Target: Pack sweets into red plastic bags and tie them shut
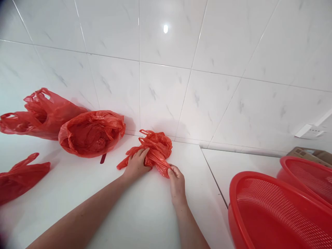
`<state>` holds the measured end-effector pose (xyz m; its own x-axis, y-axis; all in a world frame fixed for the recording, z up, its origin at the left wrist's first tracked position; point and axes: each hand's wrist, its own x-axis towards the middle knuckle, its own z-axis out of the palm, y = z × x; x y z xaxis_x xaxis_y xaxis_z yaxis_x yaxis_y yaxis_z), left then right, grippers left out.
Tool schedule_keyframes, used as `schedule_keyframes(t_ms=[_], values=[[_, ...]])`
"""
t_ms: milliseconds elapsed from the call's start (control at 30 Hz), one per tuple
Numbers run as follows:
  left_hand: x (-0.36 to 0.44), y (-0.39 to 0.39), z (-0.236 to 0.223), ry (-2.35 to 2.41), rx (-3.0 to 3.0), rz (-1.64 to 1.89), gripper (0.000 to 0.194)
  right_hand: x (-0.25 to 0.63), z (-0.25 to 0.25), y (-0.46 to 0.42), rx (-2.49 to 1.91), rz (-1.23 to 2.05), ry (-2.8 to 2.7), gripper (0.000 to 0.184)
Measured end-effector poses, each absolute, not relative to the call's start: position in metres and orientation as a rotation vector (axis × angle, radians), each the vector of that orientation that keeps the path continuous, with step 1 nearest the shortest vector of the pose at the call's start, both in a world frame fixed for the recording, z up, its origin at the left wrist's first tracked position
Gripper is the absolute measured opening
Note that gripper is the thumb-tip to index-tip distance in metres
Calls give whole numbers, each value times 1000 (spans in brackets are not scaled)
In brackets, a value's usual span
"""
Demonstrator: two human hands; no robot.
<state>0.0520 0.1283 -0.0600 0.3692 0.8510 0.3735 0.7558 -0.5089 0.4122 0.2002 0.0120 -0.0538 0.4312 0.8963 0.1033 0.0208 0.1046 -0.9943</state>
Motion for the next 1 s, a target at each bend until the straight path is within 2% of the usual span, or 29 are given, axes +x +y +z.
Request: schedule_keyframes(t_ms=[233, 400, 500, 633, 867, 1000], values=[[50, 141, -58, 1561, 2466, 1004, 56, 205, -53, 10, -1117, 952, -722, 11], [46, 136, -54, 1601, 2517, 1166, 57, 211, -59, 6, -976, 987, -627, 17], [42, 138, -58, 1460, 2719, 1381, 54, 216, -61, -1, -874, 1037, -553, 13], [38, 142, -66, 1199, 2893, 1631, 56, 223, -63, -11, -716, 1128, -391, 18], [39, 135, -67, 1107, 2912, 1629, 48, 234, -64, -32, -684, 1100, -276, 15], [33, 137, -64, 1216, 2831, 1588, 49, 251, -60, -44, -646, 1041, -163, 15]])
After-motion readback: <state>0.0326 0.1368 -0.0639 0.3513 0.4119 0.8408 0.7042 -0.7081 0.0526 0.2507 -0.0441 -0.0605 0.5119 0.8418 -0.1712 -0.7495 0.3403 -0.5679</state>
